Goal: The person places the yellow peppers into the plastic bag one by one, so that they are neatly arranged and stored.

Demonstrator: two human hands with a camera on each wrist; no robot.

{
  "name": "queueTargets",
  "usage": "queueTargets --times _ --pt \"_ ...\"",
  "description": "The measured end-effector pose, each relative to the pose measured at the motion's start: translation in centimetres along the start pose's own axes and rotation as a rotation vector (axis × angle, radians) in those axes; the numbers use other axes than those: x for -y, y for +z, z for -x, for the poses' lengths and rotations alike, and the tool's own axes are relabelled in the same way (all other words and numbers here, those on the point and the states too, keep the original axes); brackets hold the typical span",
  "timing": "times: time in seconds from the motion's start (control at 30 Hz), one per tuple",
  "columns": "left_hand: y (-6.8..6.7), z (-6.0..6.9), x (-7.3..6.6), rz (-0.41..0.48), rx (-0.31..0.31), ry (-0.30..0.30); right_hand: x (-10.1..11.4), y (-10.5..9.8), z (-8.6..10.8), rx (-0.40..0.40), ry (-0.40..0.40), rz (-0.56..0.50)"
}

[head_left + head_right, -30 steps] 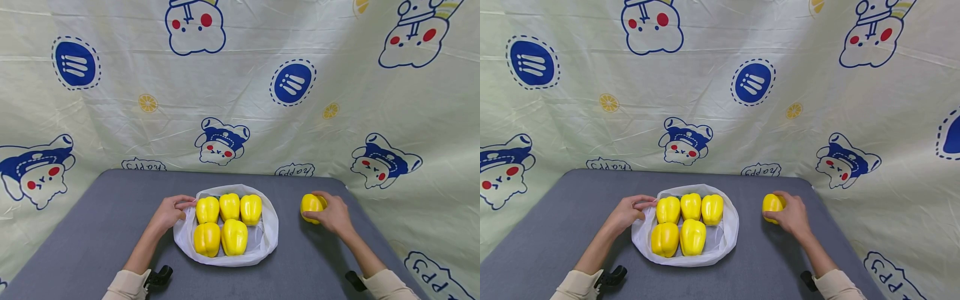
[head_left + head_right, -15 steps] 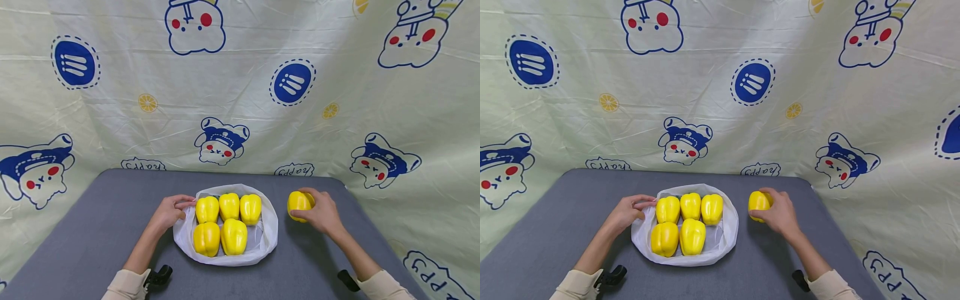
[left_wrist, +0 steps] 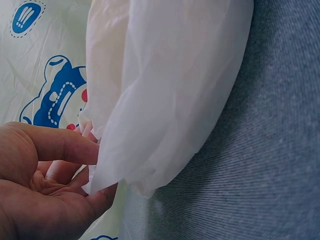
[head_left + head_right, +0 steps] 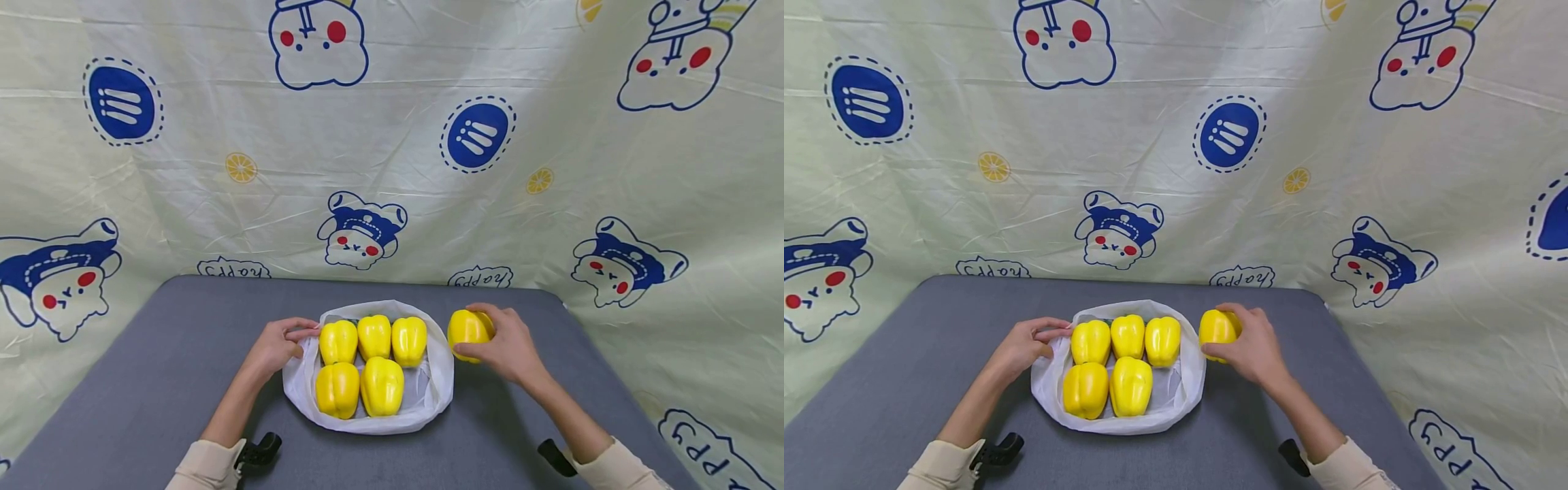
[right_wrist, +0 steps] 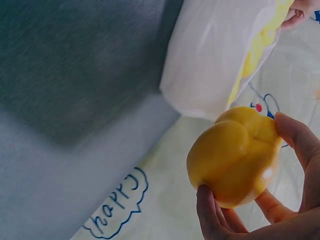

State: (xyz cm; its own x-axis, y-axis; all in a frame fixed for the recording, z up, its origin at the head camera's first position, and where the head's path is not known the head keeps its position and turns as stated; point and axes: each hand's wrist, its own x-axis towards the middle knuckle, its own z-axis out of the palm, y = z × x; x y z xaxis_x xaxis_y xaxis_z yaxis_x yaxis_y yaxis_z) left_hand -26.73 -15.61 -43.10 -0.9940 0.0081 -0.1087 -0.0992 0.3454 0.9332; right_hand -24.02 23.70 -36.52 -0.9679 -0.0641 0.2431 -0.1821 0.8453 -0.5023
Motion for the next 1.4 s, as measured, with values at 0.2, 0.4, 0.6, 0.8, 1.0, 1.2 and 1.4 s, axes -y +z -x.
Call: queueTargets --times 0.2,0.4,0.6,0.8,1.0,1.2,1.4 --pt "0.0 0.0 0.0 0.001 0.001 -0.009 1.2 0.7 0.3 0.007 -0.032 -0.027" --pt "0.0 0.0 0.1 0.009 0.004 -0.012 2.4 1.5 0.6 0.031 -0.047 -0.048" --pt "0.0 0.0 0.1 0.009 0.003 -0.013 3.2 2.2 0.8 0.046 -0.07 -0.059" --pt "0.0 0.0 0.1 0.007 -0.002 -0.008 3.8 3.0 1.2 0.072 -0.054 -0.074" --pt "0.1 0.0 0.0 -0.003 -0.005 -0.011 4.4 3.5 1.7 0.094 -0.03 -0.089" --pt "0.1 0.1 -0.1 -0.013 -0.008 -0.023 4.7 3.9 2.0 0.121 -0.021 -0.088" --pt "0.1 0.1 -0.1 -0.022 -0.007 -0.029 4.7 4.2 2.3 0.141 -0.015 -0.082"
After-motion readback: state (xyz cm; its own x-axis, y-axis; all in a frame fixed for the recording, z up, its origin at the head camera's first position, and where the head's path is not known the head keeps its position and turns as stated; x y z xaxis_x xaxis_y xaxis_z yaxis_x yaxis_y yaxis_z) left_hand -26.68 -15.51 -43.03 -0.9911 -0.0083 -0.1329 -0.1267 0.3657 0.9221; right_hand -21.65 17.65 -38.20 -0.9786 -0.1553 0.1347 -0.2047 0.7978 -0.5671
